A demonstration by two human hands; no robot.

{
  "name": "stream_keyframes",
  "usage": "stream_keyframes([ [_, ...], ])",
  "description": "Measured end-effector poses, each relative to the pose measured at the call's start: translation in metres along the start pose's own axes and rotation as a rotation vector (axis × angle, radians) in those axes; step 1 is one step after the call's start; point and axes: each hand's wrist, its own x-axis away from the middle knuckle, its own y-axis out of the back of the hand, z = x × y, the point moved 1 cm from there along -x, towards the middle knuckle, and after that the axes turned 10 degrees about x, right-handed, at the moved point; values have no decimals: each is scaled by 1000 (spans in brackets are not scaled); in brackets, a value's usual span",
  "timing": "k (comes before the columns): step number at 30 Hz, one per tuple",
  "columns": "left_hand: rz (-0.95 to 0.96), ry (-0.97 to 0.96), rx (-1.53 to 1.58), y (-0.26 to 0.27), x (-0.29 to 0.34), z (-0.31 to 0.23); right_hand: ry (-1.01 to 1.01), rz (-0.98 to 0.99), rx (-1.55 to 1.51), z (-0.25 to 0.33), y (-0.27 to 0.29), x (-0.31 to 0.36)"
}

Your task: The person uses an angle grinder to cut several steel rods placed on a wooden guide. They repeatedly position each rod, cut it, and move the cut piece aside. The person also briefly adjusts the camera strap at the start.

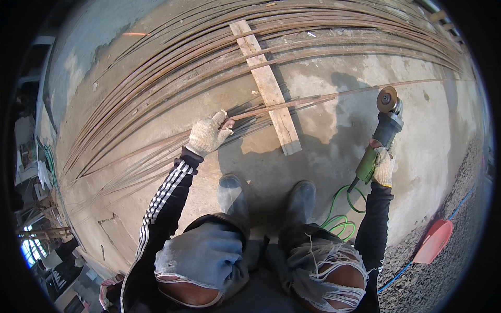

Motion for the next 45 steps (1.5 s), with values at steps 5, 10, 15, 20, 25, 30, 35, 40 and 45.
stream_keyframes([
  [5,109,78,83,-10,25,-1,-193,226,-154,-17,10,-16],
  [10,88,38,19,-14,49,-21,-64,250,-24,-16,-8,-48],
  [15,-1,5,79,5,54,-33,-77,278,8,0,-28,-41],
  [20,-70,-57,28,18,48,-33,-96,299,43,15,-37,-37],
  [25,-105,-131,47,26,46,-29,-114,314,66,22,-49,-45],
  [30,-39,-90,12,21,43,-26,-137,309,-6,7,-4,-45],
  [35,-53,-119,-132,7,41,-15,-173,74,-91,-57,64,-7],
  [40,58,-32,-143,-1,46,-13,-41,96,-323,-59,72,20],
  [45,32,6,-160,5,31,-8,-123,36,-458,-49,61,44],
])
